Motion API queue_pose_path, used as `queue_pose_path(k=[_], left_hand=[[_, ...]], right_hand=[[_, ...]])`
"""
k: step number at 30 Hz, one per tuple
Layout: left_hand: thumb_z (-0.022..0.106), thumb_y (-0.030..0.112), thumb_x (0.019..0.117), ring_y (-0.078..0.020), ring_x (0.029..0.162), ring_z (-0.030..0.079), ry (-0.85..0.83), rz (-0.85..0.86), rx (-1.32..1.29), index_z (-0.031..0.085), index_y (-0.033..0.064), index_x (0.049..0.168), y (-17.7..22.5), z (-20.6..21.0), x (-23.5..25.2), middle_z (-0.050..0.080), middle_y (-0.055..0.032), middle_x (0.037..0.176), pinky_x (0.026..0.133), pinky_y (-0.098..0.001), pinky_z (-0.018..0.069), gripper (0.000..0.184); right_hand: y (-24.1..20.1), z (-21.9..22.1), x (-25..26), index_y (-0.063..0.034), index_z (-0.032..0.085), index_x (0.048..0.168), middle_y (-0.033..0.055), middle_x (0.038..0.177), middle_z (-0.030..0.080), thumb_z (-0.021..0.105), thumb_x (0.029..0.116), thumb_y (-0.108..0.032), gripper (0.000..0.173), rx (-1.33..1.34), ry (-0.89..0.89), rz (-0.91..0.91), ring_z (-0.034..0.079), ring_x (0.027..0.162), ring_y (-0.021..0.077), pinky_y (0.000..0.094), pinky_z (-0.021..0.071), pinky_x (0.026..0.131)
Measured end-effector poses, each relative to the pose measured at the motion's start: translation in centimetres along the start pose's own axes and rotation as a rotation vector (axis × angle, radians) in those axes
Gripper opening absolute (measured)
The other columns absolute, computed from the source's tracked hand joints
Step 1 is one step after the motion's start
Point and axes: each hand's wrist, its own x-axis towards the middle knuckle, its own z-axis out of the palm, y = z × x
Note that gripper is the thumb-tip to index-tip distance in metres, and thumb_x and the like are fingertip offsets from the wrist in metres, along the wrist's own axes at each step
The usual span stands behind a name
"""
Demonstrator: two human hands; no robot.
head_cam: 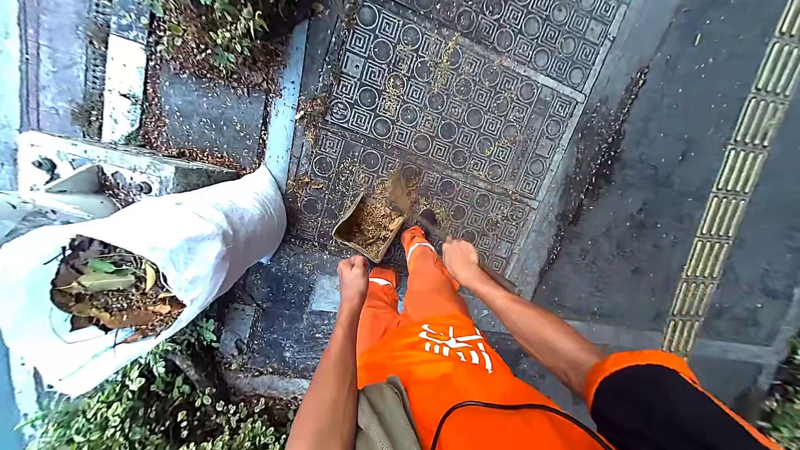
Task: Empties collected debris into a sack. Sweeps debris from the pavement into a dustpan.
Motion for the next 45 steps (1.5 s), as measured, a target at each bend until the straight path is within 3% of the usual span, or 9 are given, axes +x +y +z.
queue_pose_path(k=[6, 10, 16, 21, 26, 32, 36, 39, 45], left_hand=[[0.036, 0.012, 0.103, -0.0131, 0.063, 0.063, 0.052, -0.022, -0.225, 0.058, 0.0065, 0.074, -4.2, -9.1, -1.1, 0.061, 0.0012, 0.066, 0.07, -0.0378, 0.06, 0.037], [0.036, 0.007, 0.0929, -0.0155, 0.062, 0.058, 0.034, -0.018, -0.35, 0.043, 0.0185, 0.062, -6.9, -15.3, -1.8, 0.053, 0.003, 0.06, 0.072, -0.0425, 0.0575, 0.034], [0.041, 0.01, 0.0958, -0.0085, 0.061, 0.056, -0.098, 0.01, 0.014, 0.053, 0.0132, 0.065, -5.3, -9.2, -3.6, 0.055, 0.0062, 0.062, 0.068, -0.033, 0.0532, 0.033], [0.043, 0.016, 0.0962, -0.0103, 0.059, 0.055, -0.141, 0.015, 0.194, 0.05, 0.0138, 0.062, -3.7, -4.2, -3.3, 0.05, 0.005, 0.058, 0.066, -0.036, 0.049, 0.035], [0.042, 0.014, 0.0999, -0.009, 0.058, 0.055, -0.056, -0.024, 0.076, 0.055, 0.0099, 0.067, -2.5, -5.8, -1.3, 0.052, 0.0051, 0.059, 0.065, -0.0336, 0.0521, 0.036], [0.041, 0.008, 0.0925, -0.0107, 0.058, 0.056, 0.043, 0.006, -0.168, 0.047, 0.019, 0.06, -4.9, -11.5, -3.4, 0.052, 0.007, 0.057, 0.069, -0.0369, 0.0562, 0.035], [0.039, 0.009, 0.0936, -0.008, 0.058, 0.053, 0.035, 0.003, -0.119, 0.046, 0.0196, 0.061, -4.9, -8.7, -4.9, 0.05, 0.0088, 0.058, 0.068, -0.0322, 0.0529, 0.035], [0.04, 0.01, 0.0958, -0.0068, 0.057, 0.052, 0.045, -0.021, -0.042, 0.047, 0.0176, 0.063, -3.9, -6.2, -4.6, 0.049, 0.009, 0.058, 0.066, -0.0304, 0.0515, 0.035], [0.041, 0.01, 0.0942, -0.008, 0.055, 0.05, 0.09, -0.045, -0.081, 0.043, 0.0182, 0.06, -1.8, -3.7, -1.8, 0.045, 0.008, 0.055, 0.064, -0.033, 0.05, 0.035]], right_hand=[[7.3, -0.1, -9.4, -0.0093, 0.069, 0.126, 0.0286, 0.121, 0.067, 0.063, 0.0936, -0.026, 0.036, 0.091, -0.164, 0.045, 0.062, 0.114, 0.0514, 0.0744, 0.0475, 0.089], [13.7, -0.4, -9.1, -0.0014, 0.07, 0.117, 0.032, 0.117, 0.066, 0.064, 0.0951, -0.022, 0.03, 0.257, -0.001, 0.29, 0.062, 0.112, 0.0522, 0.0733, 0.0464, 0.088], [9.2, 6.1, -2.9, 0.0061, 0.061, 0.125, 0.0317, 0.125, 0.063, 0.059, 0.0984, -0.019, 0.037, 0.47, 0.169, 0.549, 0.061, 0.118, 0.0484, 0.0668, 0.0486, 0.094], [0.8, 9.0, -5.7, 0.0003, 0.058, 0.134, 0.025, 0.131, 0.064, 0.041, 0.1049, -0.022, 0.041, 0.338, -0.052, 0.274, 0.061, 0.123, 0.0408, 0.0588, 0.048, 0.1], [4.6, 1.2, -9.4, -0.0006, 0.066, 0.12, 0.0257, 0.123, 0.066, 0.06, 0.0953, -0.026, 0.036, 0.258, -0.194, 0.097, 0.062, 0.118, 0.0443, 0.067, 0.0481, 0.093], [9.1, -9.3, -2.6, 0.004, 0.068, 0.11, 0.0296, 0.114, 0.067, 0.061, 0.0962, -0.017, 0.026, 0.216, 0.045, 0.158, 0.064, 0.109, 0.0483, 0.0677, 0.0493, 0.086], [4.2, -2.8, 1.0, 0.0078, 0.064, 0.115, 0.0319, 0.117, 0.064, 0.054, 0.1005, -0.01, 0.025, 0.239, 0.192, 0.147, 0.065, 0.106, 0.0493, 0.0639, 0.0542, 0.081], [1.5, 0.5, -0.6, 0.0064, 0.063, 0.124, 0.0293, 0.129, 0.062, 0.046, 0.1037, -0.011, 0.032, 0.119, -0.033, 0.052, 0.062, 0.118, 0.0458, 0.0614, 0.0509, 0.092], [8.2, -10.0, -1.5, 0.0029, 0.069, 0.109, 0.0307, 0.109, 0.068, 0.067, 0.0922, -0.018, 0.027, 0.024, -0.042, 0.036, 0.065, 0.104, 0.0514, 0.0722, 0.0498, 0.081]])
